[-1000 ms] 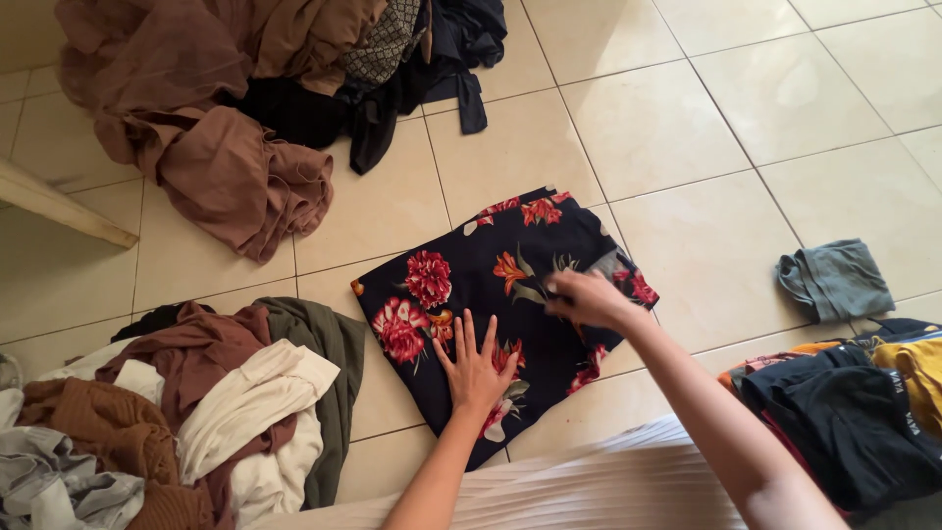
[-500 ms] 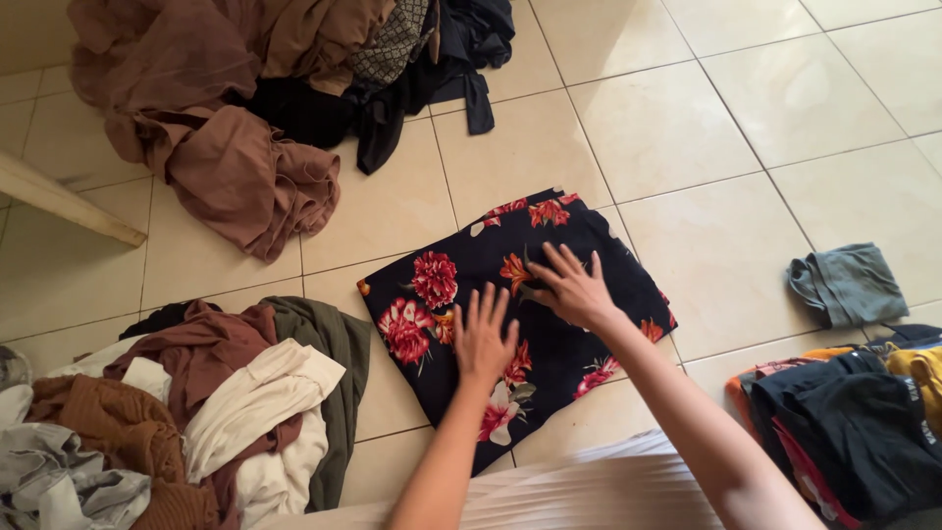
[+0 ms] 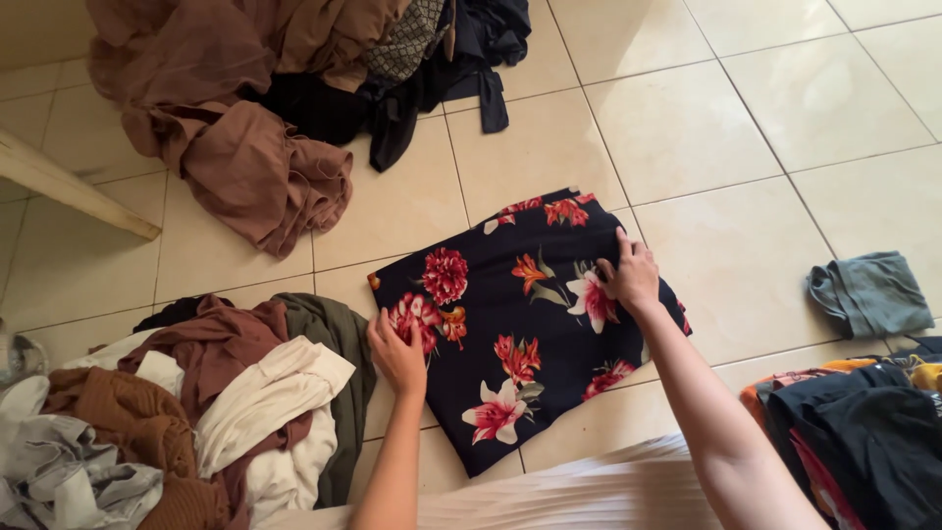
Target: Folding various items of clothing on a tiled floor and placing them on a bed.
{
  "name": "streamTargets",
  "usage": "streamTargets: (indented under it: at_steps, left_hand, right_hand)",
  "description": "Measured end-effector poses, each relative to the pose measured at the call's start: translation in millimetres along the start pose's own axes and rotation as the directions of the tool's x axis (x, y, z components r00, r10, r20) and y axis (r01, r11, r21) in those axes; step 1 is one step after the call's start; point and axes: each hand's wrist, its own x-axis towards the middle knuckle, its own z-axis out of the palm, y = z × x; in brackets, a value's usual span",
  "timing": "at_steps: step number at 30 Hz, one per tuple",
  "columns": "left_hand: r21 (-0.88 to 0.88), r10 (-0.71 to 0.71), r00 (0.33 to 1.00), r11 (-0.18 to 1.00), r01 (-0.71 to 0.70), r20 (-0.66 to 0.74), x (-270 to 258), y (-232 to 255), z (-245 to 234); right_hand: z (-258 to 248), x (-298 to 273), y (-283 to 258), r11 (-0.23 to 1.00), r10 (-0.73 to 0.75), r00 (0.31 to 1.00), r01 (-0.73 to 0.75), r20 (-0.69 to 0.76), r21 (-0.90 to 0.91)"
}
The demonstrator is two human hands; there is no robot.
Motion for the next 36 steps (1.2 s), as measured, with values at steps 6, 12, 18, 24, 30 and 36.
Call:
streamTargets:
  at_steps: [6, 12, 18, 24, 30, 36]
  left_hand:
    - [-0.12, -0.359, 0.921, 0.918, 0.377, 0.15, 12, -52, 38]
    - [-0.184, -0.315, 0.891, 0.904, 0.387, 0.326, 23, -76, 42]
    - [-0.189, -0.328, 0.918, 0.909, 0.371, 0.222, 23, -73, 49]
    - [-0.115, -0.319, 0.872, 0.916, 0.384, 0.373, 25, -93, 43]
    - [-0.201, -0.371, 0.588, 0.699, 0.686, 0.719, 44, -77, 33]
    - [-0.413, -0.249, 0.547, 0.435, 0.8, 0.799, 79, -58, 54]
  right_hand:
    - [-11, 15, 33, 0.917, 0.155, 0.948, -0.243, 0.277, 0.316]
    - [-37, -2, 40, 0.805, 0.046, 0.923, -0.261, 0.383, 0.532]
    - [-11, -6, 58, 0.863, 0.115, 0.96, -0.223, 0.254, 0.453]
    - [-14, -17, 67, 0.87, 0.079, 0.97, -0.179, 0.228, 0.46]
    - [-62, -26, 48, 0.737, 0.219, 0.835, -0.481, 0.505, 0.474]
    - [-62, -1, 45, 0.591, 0.228, 0.793, -0.574, 0.565, 0.567]
